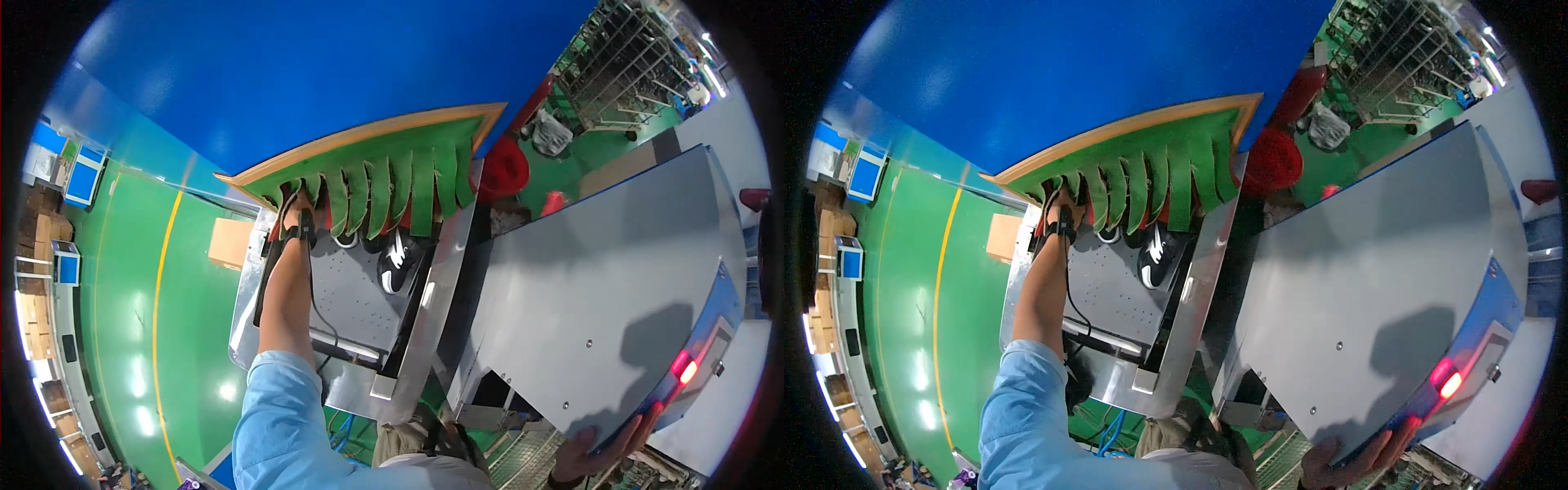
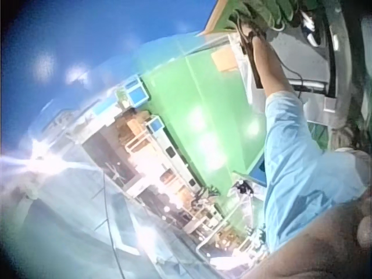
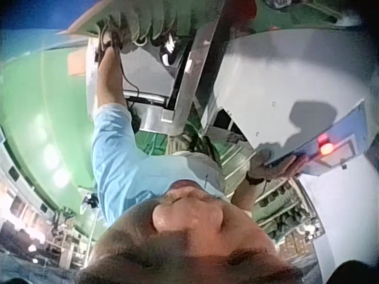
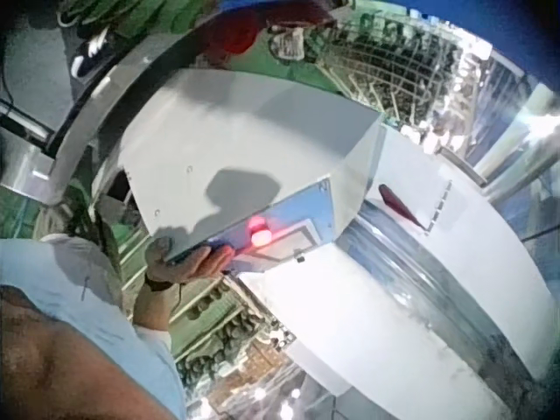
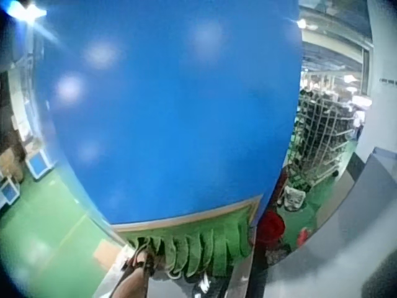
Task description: The person repeatedly picks up black shoes from a metal rack and places them into a blue machine. After each insertion, the person removes the shoe and returns it to the rack. This cycle continues for multiple shoes in a factory setting.
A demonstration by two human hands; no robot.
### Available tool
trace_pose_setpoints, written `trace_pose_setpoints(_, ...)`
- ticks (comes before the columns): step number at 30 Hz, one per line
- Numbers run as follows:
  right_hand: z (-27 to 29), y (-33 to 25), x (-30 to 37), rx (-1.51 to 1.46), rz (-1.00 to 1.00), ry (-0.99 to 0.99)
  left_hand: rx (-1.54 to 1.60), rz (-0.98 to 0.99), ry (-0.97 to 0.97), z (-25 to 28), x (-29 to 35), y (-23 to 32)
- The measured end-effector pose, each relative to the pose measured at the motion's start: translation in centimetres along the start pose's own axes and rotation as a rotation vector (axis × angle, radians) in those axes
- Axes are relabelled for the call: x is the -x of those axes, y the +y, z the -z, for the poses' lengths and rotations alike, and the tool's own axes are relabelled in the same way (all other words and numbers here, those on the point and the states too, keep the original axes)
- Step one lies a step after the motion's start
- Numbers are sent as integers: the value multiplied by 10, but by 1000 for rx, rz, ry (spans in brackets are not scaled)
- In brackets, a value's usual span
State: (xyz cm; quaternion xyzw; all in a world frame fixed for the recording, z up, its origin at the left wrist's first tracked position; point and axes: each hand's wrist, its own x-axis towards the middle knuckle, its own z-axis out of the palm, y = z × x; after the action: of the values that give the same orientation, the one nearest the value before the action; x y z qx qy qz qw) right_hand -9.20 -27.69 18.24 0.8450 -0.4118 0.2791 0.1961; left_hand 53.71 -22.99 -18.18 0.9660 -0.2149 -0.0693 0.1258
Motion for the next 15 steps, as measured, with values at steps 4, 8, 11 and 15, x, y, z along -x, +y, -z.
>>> trace_pose_setpoints(4, 8, 2, -3, 65, 54, -48, 121, 105, 98, -37, 15, -21)
trace_pose_setpoints(8, 2, -5, -5, 84, 79, 12, 595, 7, 216, -45, 89, -61)
trace_pose_setpoints(11, 2, -8, -14, -21, 69, 25, 846, 331, -63, 26, 166, -48)
trace_pose_setpoints(15, 23, -18, -19, -89, 13, -84, 1323, 160, -222, 137, 302, 1)
